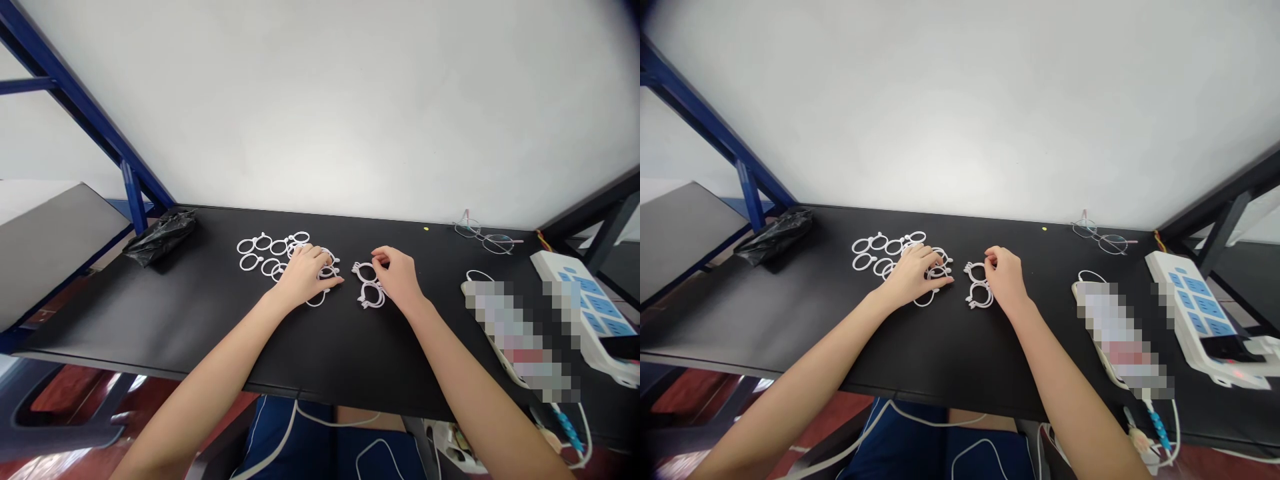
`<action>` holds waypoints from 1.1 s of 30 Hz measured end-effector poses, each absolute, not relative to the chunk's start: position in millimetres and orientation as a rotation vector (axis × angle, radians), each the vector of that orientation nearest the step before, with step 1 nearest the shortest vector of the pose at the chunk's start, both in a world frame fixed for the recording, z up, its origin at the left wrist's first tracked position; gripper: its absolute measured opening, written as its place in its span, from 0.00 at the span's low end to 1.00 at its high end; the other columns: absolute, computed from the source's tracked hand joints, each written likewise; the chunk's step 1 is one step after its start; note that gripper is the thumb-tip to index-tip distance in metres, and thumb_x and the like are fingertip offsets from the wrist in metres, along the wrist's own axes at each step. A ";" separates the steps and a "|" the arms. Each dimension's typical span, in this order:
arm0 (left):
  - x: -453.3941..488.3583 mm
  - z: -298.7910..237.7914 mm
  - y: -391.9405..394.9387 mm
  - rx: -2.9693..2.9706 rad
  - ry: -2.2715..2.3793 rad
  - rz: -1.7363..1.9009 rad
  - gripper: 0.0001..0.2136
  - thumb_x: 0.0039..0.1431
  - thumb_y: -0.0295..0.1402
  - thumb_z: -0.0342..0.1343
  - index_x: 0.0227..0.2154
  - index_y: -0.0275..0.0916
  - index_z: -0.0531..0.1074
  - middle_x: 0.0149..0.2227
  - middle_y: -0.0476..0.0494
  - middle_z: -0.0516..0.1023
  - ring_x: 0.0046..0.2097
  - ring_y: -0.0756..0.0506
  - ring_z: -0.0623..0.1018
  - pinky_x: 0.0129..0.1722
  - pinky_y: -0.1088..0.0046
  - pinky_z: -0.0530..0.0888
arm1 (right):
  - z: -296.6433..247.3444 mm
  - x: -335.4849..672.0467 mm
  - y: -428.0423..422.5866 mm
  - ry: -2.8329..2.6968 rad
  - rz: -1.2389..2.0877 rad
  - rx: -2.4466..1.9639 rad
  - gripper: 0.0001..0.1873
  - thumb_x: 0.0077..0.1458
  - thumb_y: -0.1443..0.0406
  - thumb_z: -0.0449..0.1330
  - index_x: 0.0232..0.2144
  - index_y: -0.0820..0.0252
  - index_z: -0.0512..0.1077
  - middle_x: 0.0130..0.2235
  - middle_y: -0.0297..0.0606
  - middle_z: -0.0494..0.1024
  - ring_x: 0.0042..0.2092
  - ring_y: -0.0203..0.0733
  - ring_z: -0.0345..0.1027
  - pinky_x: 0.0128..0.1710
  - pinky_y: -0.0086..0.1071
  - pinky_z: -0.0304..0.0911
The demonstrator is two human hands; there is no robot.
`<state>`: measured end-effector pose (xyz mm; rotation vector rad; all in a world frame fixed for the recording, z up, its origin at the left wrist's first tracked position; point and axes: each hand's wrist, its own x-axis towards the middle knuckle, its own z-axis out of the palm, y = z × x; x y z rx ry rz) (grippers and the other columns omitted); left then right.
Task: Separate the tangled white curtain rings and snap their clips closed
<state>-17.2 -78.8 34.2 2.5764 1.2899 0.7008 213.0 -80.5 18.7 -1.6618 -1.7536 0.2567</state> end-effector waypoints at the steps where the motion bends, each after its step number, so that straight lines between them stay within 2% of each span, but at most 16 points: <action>1: -17.2 34.0 -78.7 2.579 1.286 0.706 0.15 0.55 0.46 0.62 0.33 0.38 0.70 0.35 0.44 0.74 0.39 0.42 0.70 0.44 0.63 0.66 | 19.0 213.2 -80.5 -1.742 0.267 -1.657 0.08 0.49 0.72 0.56 0.31 0.60 0.73 0.30 0.39 0.79 0.33 0.44 0.75 0.40 0.38 0.69; 10: -16.3 33.5 -78.8 2.564 1.290 0.709 0.16 0.55 0.46 0.62 0.33 0.38 0.70 0.35 0.44 0.74 0.40 0.42 0.70 0.45 0.63 0.66 | 20.2 213.5 -81.2 -1.679 0.296 -1.599 0.07 0.45 0.73 0.57 0.29 0.59 0.72 0.28 0.35 0.78 0.30 0.41 0.74 0.37 0.36 0.69; 19: -16.0 34.8 -80.1 2.603 1.284 0.729 0.15 0.56 0.46 0.62 0.33 0.38 0.71 0.35 0.44 0.74 0.39 0.42 0.70 0.44 0.62 0.67 | 22.1 214.1 -81.8 -1.783 -0.084 -1.427 0.11 0.53 0.74 0.51 0.31 0.59 0.72 0.32 0.40 0.76 0.33 0.44 0.72 0.36 0.38 0.67; 22: -15.1 34.7 -81.1 2.617 1.270 0.771 0.15 0.56 0.46 0.61 0.33 0.38 0.71 0.36 0.44 0.74 0.40 0.42 0.70 0.44 0.62 0.67 | 29.5 206.3 -86.2 -1.744 -0.121 -1.265 0.11 0.56 0.73 0.52 0.31 0.57 0.73 0.34 0.40 0.77 0.37 0.45 0.73 0.38 0.39 0.68; 26: -13.0 34.5 -83.0 2.595 1.214 0.875 0.15 0.58 0.44 0.61 0.40 0.38 0.70 0.37 0.43 0.74 0.40 0.42 0.71 0.45 0.61 0.69 | 35.1 191.0 -94.7 -1.727 0.142 -0.998 0.09 0.59 0.71 0.56 0.30 0.56 0.74 0.35 0.38 0.78 0.39 0.42 0.74 0.42 0.38 0.69; 30: -10.9 34.6 -85.2 2.415 1.048 1.021 0.16 0.61 0.41 0.59 0.48 0.39 0.68 0.38 0.44 0.75 0.41 0.43 0.73 0.44 0.63 0.71 | 34.7 179.5 -99.6 -1.584 0.665 -0.915 0.02 0.55 0.66 0.63 0.30 0.56 0.74 0.34 0.37 0.78 0.38 0.42 0.74 0.40 0.37 0.71; 33: -10.1 36.9 -86.2 2.208 0.904 1.040 0.13 0.63 0.37 0.57 0.48 0.40 0.69 0.38 0.45 0.76 0.41 0.46 0.75 0.44 0.67 0.73 | 37.6 177.0 -101.1 -1.459 0.977 -0.918 0.05 0.51 0.63 0.67 0.30 0.57 0.75 0.32 0.37 0.79 0.37 0.42 0.75 0.39 0.37 0.72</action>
